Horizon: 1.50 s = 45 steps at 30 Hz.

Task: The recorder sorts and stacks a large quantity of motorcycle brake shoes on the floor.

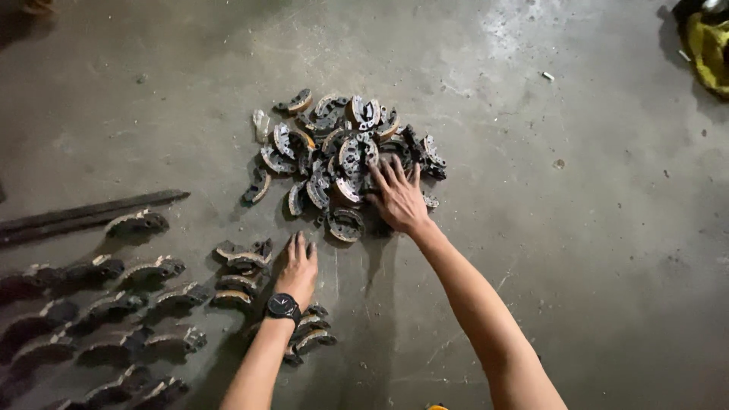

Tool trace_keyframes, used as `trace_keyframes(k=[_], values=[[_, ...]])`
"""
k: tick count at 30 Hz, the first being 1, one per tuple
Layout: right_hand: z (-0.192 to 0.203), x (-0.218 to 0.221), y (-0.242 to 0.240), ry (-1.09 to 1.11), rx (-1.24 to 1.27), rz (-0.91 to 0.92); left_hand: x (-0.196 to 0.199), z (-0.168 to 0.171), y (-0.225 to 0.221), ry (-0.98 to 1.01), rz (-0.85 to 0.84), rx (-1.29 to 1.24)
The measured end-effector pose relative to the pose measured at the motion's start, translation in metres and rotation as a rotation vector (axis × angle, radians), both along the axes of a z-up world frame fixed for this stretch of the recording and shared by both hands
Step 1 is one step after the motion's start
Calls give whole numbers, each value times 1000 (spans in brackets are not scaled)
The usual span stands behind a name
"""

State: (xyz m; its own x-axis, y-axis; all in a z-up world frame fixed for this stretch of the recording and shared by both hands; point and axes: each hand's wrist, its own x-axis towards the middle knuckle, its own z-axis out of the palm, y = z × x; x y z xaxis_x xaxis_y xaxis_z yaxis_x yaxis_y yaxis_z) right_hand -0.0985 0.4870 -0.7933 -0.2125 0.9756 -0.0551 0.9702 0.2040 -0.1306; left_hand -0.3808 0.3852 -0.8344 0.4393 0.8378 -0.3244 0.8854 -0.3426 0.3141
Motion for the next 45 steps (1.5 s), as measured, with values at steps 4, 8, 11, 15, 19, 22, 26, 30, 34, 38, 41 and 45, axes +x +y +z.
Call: trace_keyframes(k=[4, 8, 11, 15, 19, 22, 26, 30, 34, 38, 41, 45], values=[[-23, 7, -31, 131, 161, 14, -2, -14, -1, -26, -6, 141], [-20, 20, -39, 164, 262, -41, 0, -17, -2, 19, -15, 138], [-38, 56, -27, 211, 390, -262, 1, -13, -1, 17, -8, 147], [-8, 64, -10, 97, 215, -536, 1, -3, 0, -24, -2, 33], [1, 67, -8, 87, 72, -588, 2, -2, 0, -52, 16, 15], [-5, 59, -3, 242, 287, -335, 3, 2, 3, -24, 4, 12], [1, 33, 1, 310, 312, -35, 3, 5, 1, -38, 18, -30], [-13, 53, 42, 338, 324, -128, 5, 14, 3, -15, 32, -24], [-13, 68, 66, 427, 295, -257, 4, -6, -1, -43, 42, -1], [-18, 81, 53, 669, 301, -341, 5, -13, -1, -10, 22, 77], [-33, 92, 45, 761, 411, -507, 3, -5, 0, -33, 33, -3], [-36, 95, 46, 672, 375, -589, 4, -2, 0, -23, 20, 48]])
